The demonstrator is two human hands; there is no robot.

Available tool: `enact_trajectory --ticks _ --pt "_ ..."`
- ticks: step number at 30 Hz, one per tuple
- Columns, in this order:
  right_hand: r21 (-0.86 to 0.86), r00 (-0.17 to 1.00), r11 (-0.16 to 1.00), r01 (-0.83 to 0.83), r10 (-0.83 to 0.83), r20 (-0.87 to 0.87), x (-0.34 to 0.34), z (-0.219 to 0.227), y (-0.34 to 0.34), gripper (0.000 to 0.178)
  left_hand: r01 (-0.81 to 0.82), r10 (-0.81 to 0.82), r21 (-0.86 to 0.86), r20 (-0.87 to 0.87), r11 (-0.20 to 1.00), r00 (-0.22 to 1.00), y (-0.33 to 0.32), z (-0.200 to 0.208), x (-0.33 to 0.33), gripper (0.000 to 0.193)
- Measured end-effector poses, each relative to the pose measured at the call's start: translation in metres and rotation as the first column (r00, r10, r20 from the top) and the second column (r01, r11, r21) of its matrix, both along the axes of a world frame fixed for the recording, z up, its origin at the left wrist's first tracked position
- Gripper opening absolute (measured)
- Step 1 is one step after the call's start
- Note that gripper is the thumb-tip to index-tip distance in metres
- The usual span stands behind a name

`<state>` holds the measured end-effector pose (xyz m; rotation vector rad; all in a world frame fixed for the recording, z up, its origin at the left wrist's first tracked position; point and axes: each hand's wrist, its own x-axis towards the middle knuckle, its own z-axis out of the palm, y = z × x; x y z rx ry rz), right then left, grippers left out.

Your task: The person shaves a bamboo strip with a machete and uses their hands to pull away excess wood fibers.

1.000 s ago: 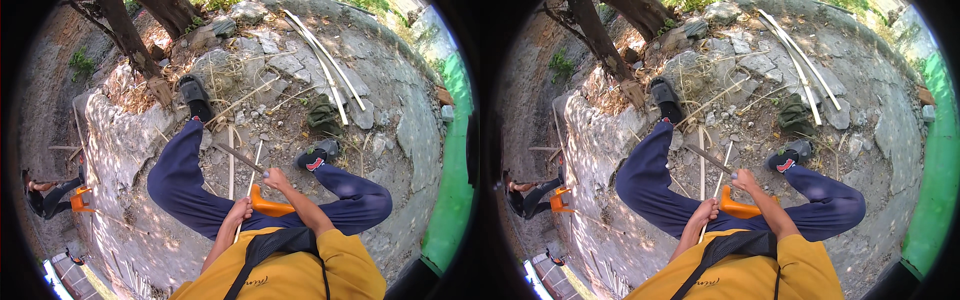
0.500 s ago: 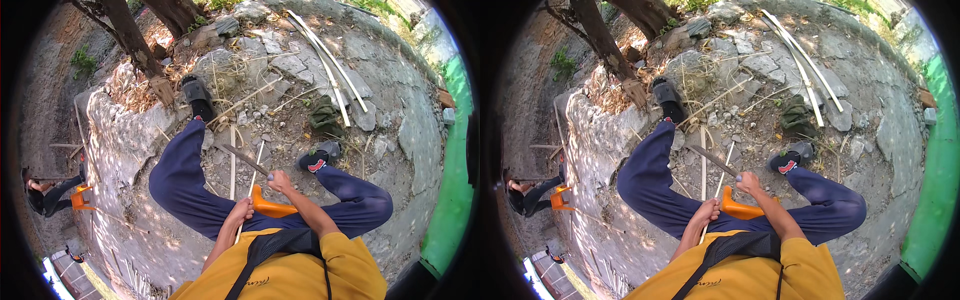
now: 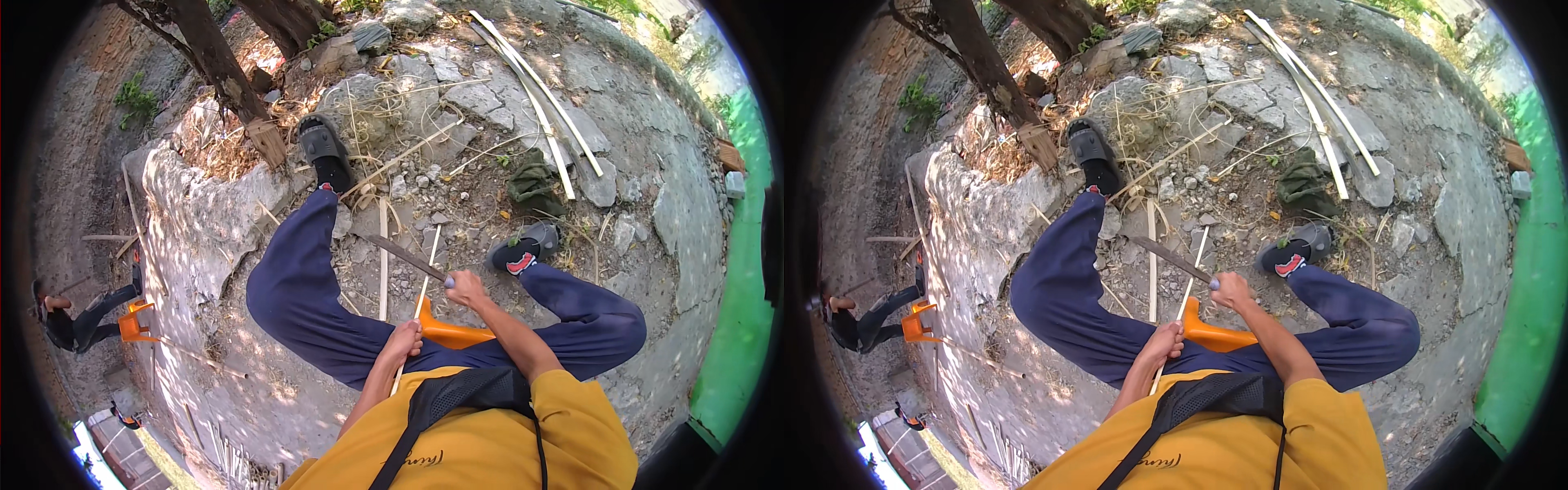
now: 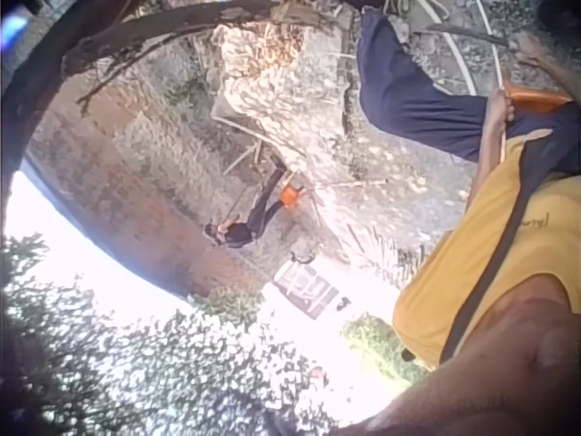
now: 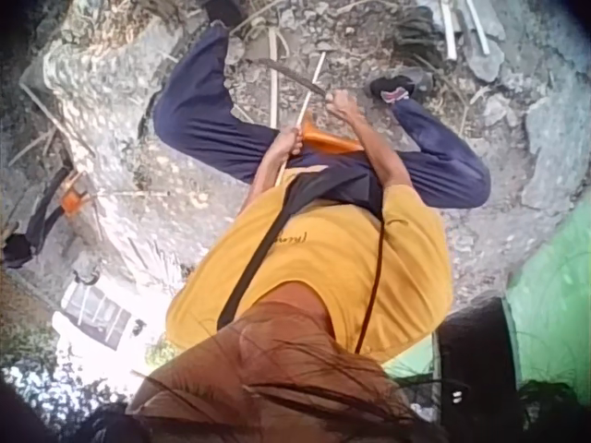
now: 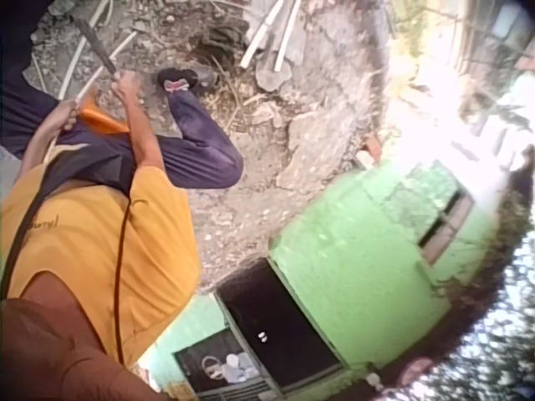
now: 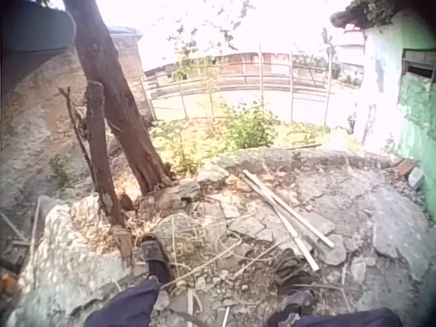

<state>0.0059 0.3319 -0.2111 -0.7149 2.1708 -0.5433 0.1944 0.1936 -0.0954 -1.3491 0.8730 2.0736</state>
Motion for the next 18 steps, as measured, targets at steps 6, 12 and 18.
enact_trajectory --ticks 6,12,18 --pt "-0.057 0.991 0.994 0.092 -0.086 0.100 0.025 0.009 0.004 0.025 -0.025 0.026 0.049 -0.027 0.999 0.999 -0.007 -0.002 0.000 0.029" --pt "-0.033 0.997 0.998 -0.044 0.046 0.068 0.017 0.021 0.003 0.027 -0.035 0.035 0.045 -0.003 0.998 0.999 -0.002 -0.002 0.004 0.028" --pt "0.009 0.987 0.989 0.149 -0.150 0.050 0.007 0.000 -0.011 0.030 -0.026 0.026 0.010 0.029 1.000 0.999 -0.009 0.000 0.000 0.028"
